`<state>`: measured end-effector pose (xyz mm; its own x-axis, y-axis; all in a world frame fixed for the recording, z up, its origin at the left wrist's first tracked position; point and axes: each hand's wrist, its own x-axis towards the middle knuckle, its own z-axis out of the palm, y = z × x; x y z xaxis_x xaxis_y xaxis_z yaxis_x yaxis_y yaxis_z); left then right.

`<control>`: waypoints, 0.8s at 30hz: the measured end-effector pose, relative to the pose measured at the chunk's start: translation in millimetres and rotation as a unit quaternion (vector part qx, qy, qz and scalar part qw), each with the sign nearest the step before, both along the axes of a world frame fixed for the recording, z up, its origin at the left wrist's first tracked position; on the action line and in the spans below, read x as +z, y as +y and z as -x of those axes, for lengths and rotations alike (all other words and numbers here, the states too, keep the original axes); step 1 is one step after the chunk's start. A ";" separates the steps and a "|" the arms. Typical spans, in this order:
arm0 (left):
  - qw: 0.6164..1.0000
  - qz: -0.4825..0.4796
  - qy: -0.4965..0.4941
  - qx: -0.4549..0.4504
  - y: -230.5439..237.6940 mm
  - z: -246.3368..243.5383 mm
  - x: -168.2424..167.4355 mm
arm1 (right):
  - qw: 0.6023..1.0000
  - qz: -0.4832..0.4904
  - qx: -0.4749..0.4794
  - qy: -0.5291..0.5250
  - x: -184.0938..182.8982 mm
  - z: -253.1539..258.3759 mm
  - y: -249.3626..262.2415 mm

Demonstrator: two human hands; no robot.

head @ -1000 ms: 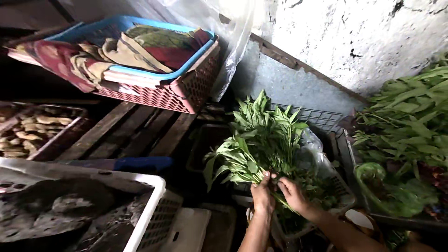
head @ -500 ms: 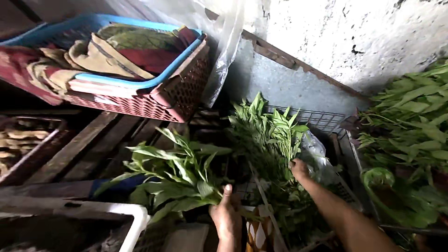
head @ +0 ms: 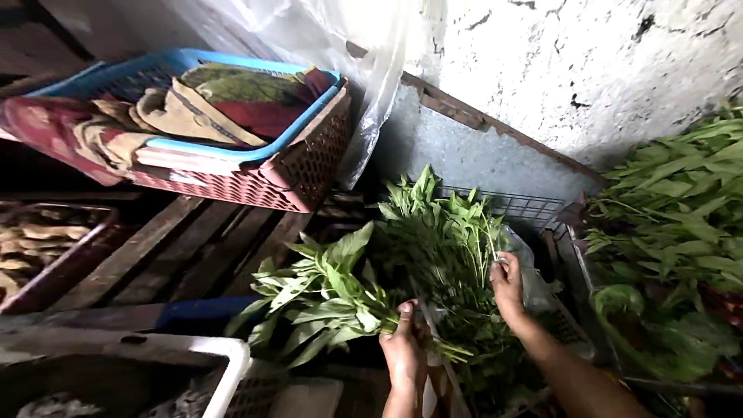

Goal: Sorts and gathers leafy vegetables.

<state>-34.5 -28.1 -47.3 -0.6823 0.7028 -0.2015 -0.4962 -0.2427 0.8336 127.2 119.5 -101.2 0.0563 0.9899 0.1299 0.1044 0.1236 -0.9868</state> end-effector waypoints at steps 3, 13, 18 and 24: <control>0.998 0.048 0.008 -0.046 8.0 -20.7 2.6 | 0.996 -0.014 0.081 0.020 19.1 -2.4 -47.5; 0.994 -0.016 -0.037 -0.102 8.8 -73.9 -2.3 | 0.956 -0.018 0.294 0.010 20.5 -29.4 -111.5; 0.993 -0.068 -0.013 -0.094 11.3 -65.5 21.8 | 0.930 0.008 0.365 -0.037 44.3 -61.9 -103.1; 0.995 -0.076 0.051 -0.030 9.4 -39.1 69.2 | 0.935 0.070 0.341 -0.059 40.1 -106.0 -94.3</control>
<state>4.6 -18.7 21.8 -0.6503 0.7594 -0.0221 -0.4277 -0.3419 0.8367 233.3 25.2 -61.0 -0.6020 0.7976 -0.0376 0.1565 0.0716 -0.9851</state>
